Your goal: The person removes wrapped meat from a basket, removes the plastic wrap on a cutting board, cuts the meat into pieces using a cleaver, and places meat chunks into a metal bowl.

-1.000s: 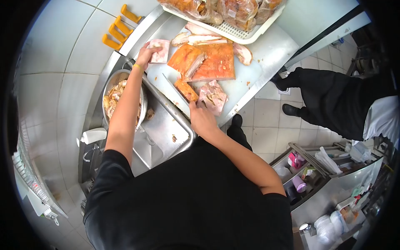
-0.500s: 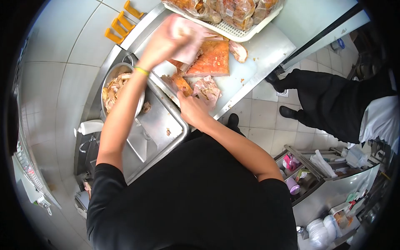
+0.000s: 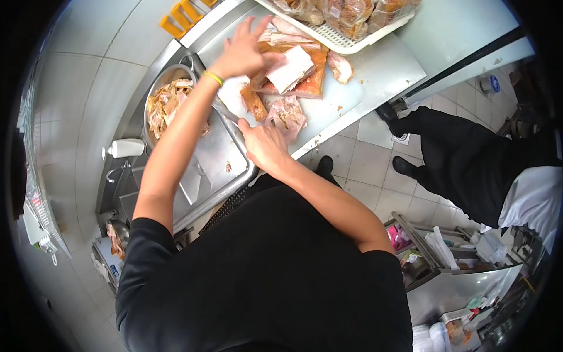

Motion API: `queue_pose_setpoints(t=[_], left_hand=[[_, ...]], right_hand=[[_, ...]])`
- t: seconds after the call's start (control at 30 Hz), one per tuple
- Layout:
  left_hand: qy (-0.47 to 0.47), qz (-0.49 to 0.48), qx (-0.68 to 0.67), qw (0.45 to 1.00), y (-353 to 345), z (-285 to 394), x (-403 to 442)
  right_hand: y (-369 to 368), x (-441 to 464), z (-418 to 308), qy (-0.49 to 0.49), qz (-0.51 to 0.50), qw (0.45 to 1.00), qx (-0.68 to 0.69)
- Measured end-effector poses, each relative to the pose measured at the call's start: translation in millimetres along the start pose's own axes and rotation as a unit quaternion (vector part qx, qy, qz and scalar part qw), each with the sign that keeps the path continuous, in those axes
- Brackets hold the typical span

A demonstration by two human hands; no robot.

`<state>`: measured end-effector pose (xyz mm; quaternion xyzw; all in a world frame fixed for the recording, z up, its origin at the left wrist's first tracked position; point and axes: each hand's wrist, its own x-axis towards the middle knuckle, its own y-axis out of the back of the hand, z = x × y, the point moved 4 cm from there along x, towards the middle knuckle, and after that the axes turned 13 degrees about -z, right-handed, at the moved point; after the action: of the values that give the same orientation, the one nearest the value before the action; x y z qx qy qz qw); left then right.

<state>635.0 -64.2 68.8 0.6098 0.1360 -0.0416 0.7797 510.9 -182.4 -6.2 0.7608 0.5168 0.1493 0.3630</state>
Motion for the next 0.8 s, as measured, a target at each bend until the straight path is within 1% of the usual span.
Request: queue_pose_setpoints(t=[0.03, 0.07, 0.1, 0.13, 0.2, 0.23, 0.27, 0.3, 0.37, 0.4, 0.47, 0.5, 0.53, 0.57, 0.6, 0.63, 0.67, 0.73, 0.8], left_hand=[[0.052, -0.057, -0.037, 0.996, 6, -21, 6], [0.056, -0.052, -0.04, 0.996, 3, -50, 18], [0.033, -0.088, -0.181, 0.979, -13, -86, 32], [0.007, -0.121, -0.319, 0.94, -21, -111, 35], [0.051, -0.083, -0.35, 0.932, 16, -122, -1], [0.044, -0.052, -0.35, 0.934, 27, -141, -11], [0.036, -0.024, -0.35, 0.936, 33, -159, -20], [0.035, -0.022, -0.357, 0.933, 31, -170, -26], [0.061, -0.073, -0.443, 0.891, 8, -184, -40], [0.038, -0.104, -0.41, 0.905, -1, -175, -42], [-0.026, -0.109, -0.398, 0.91, -26, -153, -22], [-0.041, -0.119, -0.441, 0.889, -39, -143, -8], [-0.055, -0.127, -0.481, 0.866, -50, -133, 11], [-0.075, -0.129, -0.512, 0.846, -65, -124, 28], [-0.049, -0.13, -0.51, 0.849, -72, -108, 33], [-0.022, -0.13, -0.508, 0.851, -78, -93, 37], [0.003, -0.1, -0.516, 0.85, -79, -80, 29], [-0.036, -0.081, -0.597, 0.798, -78, -53, -1], [-0.002, -0.069, -0.696, 0.714, -97, -28, -25]], right_hand=[[4, -1, 1, 0.002, -0.003, 1.0, -0.009], [10, -3, 2, 0.005, -0.005, 1.0, -0.019], [19, -12, 2, 0.015, -0.003, 0.999, -0.031], [28, -26, 4, 0.021, -0.003, 0.999, -0.025], [55, -64, 9, 0.027, -0.015, 1.0, 0.003], [73, -86, 12, 0.026, -0.027, 0.999, 0.026], [91, -105, 16, 0.006, -0.009, 0.999, 0.032], [106, -121, 21, -0.015, 0.009, 0.999, 0.037], [131, -144, 31, -0.05, 0.087, 0.994, 0.041], [133, -147, 40, -0.051, 0.087, 0.994, 0.035], [126, -155, 66, -0.14, 0.132, 0.96, 0.202], [123, -155, 66, -0.182, 0.119, 0.925, 0.31], [120, -154, 67, -0.182, 0.123, 0.926, 0.306], [109, -153, 75, -0.211, 0.109, 0.904, 0.356], [97, -153, 82, -0.239, 0.095, 0.877, 0.406], [87, -151, 82, -0.256, 0.105, 0.875, 0.397], [78, -147, 85, -0.258, 0.106, 0.875, 0.396], [59, -139, 86, -0.247, 0.11, 0.855, 0.444], [55, -127, 77, -0.245, 0.123, 0.856, 0.438]])
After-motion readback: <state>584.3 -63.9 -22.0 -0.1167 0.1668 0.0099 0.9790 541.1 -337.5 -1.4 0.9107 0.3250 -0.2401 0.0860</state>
